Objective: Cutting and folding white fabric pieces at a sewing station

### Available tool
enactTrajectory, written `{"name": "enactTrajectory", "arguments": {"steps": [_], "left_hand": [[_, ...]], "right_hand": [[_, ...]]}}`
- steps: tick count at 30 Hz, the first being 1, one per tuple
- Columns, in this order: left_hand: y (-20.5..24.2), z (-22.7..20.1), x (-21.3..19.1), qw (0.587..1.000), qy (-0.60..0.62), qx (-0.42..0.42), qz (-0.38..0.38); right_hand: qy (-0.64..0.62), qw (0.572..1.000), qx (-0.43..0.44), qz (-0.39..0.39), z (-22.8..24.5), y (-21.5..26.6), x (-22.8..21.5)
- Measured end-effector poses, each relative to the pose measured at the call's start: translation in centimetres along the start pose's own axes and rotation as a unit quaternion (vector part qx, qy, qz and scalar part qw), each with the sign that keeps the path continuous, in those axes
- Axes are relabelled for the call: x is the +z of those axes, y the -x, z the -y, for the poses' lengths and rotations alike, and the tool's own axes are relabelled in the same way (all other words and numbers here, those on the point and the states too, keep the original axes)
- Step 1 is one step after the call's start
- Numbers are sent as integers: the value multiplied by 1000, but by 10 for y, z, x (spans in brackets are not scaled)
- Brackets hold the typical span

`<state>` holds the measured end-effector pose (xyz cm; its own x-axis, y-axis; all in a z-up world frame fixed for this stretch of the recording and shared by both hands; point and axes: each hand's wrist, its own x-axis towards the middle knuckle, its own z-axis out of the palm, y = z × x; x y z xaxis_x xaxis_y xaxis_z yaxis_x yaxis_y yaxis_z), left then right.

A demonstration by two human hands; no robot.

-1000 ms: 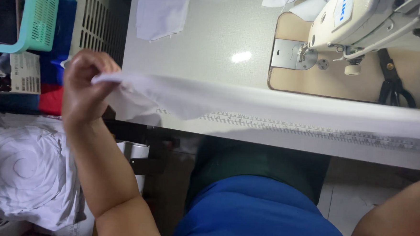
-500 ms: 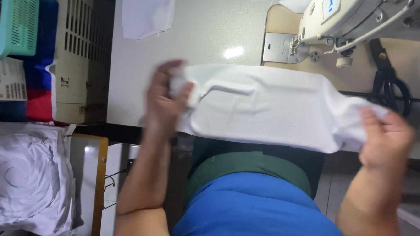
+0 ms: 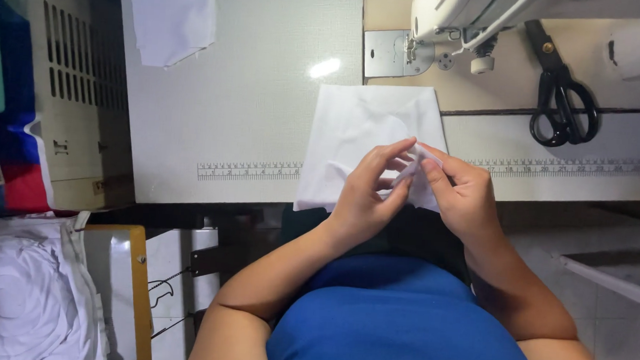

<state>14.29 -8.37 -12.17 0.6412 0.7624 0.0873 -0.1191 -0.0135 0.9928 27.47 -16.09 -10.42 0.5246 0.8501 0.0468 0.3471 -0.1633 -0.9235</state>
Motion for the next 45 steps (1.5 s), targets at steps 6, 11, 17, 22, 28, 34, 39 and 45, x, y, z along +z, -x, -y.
{"name": "enactTrajectory", "arguments": {"steps": [6,11,17,22,28,34,39,45], "left_hand": [[5,-7,2,991,-63,112,37],[10,-4,4,991,-45,114,49],[-18,-10,-29,960,-145,239,-4],[-39,-40,-36,922,-207,260,198],[-51,-25,-55,877,-329,260,234],[-42,-60,-105,886,-394,185,163],[-28,-100,-127,930,-336,122,87],[-14,-122,-142,965,-245,83,-38]], "right_hand": [[0,999,14,29,-6,4,-4],[-52,998,25,33,0,3,1],[-36,999,7,28,-6,9,-9],[1,997,-49,53,27,15,-22],[-30,994,-89,57,73,18,-52],[-78,988,-131,-35,34,20,-92],[-101,982,-136,-88,27,10,-97],[-75,984,-137,-87,7,6,-101]]}}
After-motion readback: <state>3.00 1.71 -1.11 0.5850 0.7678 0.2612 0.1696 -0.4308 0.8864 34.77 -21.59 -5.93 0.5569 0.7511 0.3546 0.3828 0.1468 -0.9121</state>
